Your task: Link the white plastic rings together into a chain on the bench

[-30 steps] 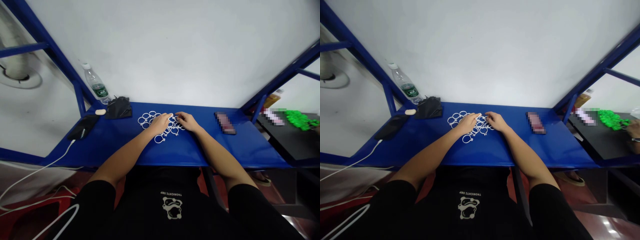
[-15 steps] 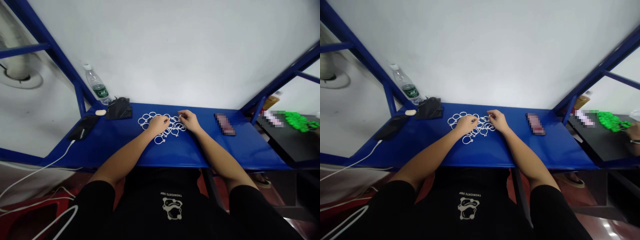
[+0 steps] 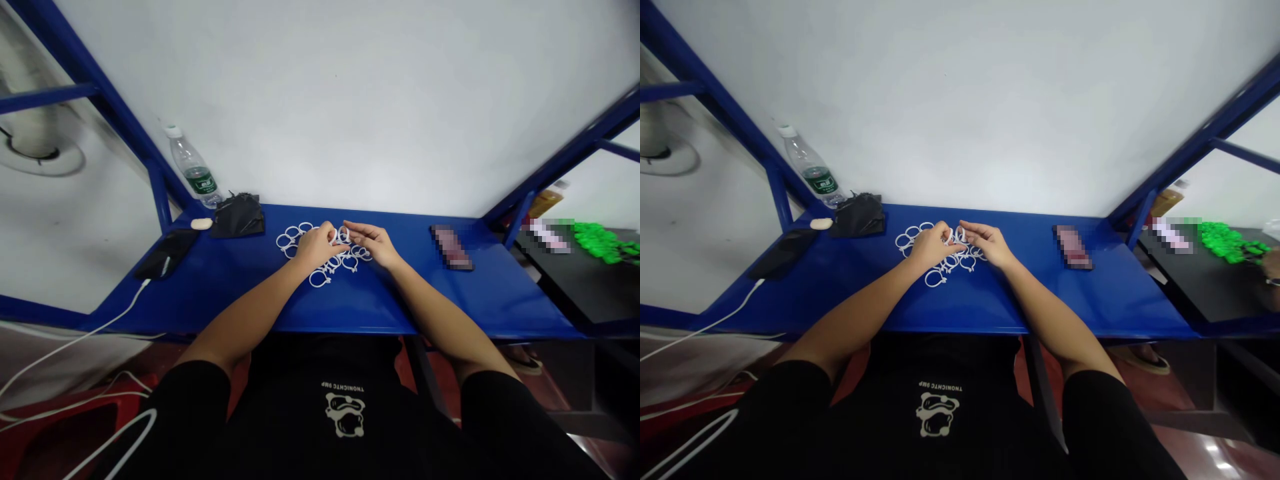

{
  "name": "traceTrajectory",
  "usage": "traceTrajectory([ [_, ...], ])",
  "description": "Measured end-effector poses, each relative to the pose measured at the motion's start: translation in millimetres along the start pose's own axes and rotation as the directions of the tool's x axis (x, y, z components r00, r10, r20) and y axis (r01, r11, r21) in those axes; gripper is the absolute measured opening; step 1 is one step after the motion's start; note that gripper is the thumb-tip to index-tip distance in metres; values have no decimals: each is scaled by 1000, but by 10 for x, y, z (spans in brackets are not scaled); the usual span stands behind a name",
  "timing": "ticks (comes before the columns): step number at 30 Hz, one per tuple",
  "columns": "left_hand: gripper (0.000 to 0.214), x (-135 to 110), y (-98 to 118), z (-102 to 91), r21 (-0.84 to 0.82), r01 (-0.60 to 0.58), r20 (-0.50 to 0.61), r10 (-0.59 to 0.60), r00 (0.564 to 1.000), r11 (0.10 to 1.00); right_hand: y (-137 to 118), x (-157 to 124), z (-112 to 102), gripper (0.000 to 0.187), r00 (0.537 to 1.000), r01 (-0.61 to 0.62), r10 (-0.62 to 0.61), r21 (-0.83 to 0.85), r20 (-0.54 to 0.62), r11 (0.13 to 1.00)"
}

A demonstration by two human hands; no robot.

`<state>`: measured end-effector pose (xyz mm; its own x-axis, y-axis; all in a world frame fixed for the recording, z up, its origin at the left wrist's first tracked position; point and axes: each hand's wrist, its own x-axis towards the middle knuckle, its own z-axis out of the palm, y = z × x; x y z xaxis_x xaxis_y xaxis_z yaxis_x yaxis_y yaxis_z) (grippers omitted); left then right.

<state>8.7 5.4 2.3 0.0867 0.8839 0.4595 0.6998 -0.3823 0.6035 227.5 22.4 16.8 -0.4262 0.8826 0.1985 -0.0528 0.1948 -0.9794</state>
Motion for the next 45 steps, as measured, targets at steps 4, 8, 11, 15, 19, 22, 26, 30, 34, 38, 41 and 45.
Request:
traceTrajectory([
  [4, 43, -20, -11, 30, -68, -53, -61, 49, 997, 996, 11, -14, 56, 59, 995, 20, -26, 62, 98, 998],
  [8, 36, -13, -53, 64, -60, -94, -69, 90, 994, 994, 13, -12, 76, 62, 992, 28, -37, 81, 123, 996],
  [11, 33, 1, -71, 72, -38, -151, -32, 150, 988, 988, -27, -18, 78, 57, 996, 21, -33, 138, 88, 990],
  [15, 25, -6, -70, 69, -20, -280, -50, 278, 959, 960, -97, -47, 88, 52, 997, 52, -61, 170, 50, 984],
  [19, 15, -23, -56, 56, -19, -379, -136, 373, 918, 925, -29, -31, 32, 40, 992, 109, -111, -43, -56, 993],
  [22, 19, -18, -57, 40, -35, -395, -201, 381, 902, 918, 111, 35, -92, 28, 956, 131, -234, -457, -175, 880],
  [26, 24, -1, -85, 51, -63, -381, -227, 359, 905, 922, 266, 140, -240, 28, 970, 157, -242, -782, 7, 603],
  [30, 26, -6, -101, 87, -55, -331, -161, 319, 934, 942, 320, 189, -252, 35, 978, 184, -184, -813, 96, 553],
  [34, 24, -20, -86, 104, -92, -273, -134, 260, 956, 957, 315, 187, -235, 41, 993, 115, -94, -801, 73, 587],
  [38, 22, -17, -71, 92, -103, -269, -134, 255, 958, 958, 284, 183, -251, 35, 998, 53, -14, -826, 55, 561],
  [41, 23, -8, -62, 72, -91, -286, -122, 274, 954, 954, 267, 178, -248, 26, 999, 52, -17, -818, 51, 573],
  [45, 25, -6, -47, 50, -100, -300, -118, 288, 950, 949, 269, 159, -227, 23, 999, 15, -44, -794, -15, 608],
])
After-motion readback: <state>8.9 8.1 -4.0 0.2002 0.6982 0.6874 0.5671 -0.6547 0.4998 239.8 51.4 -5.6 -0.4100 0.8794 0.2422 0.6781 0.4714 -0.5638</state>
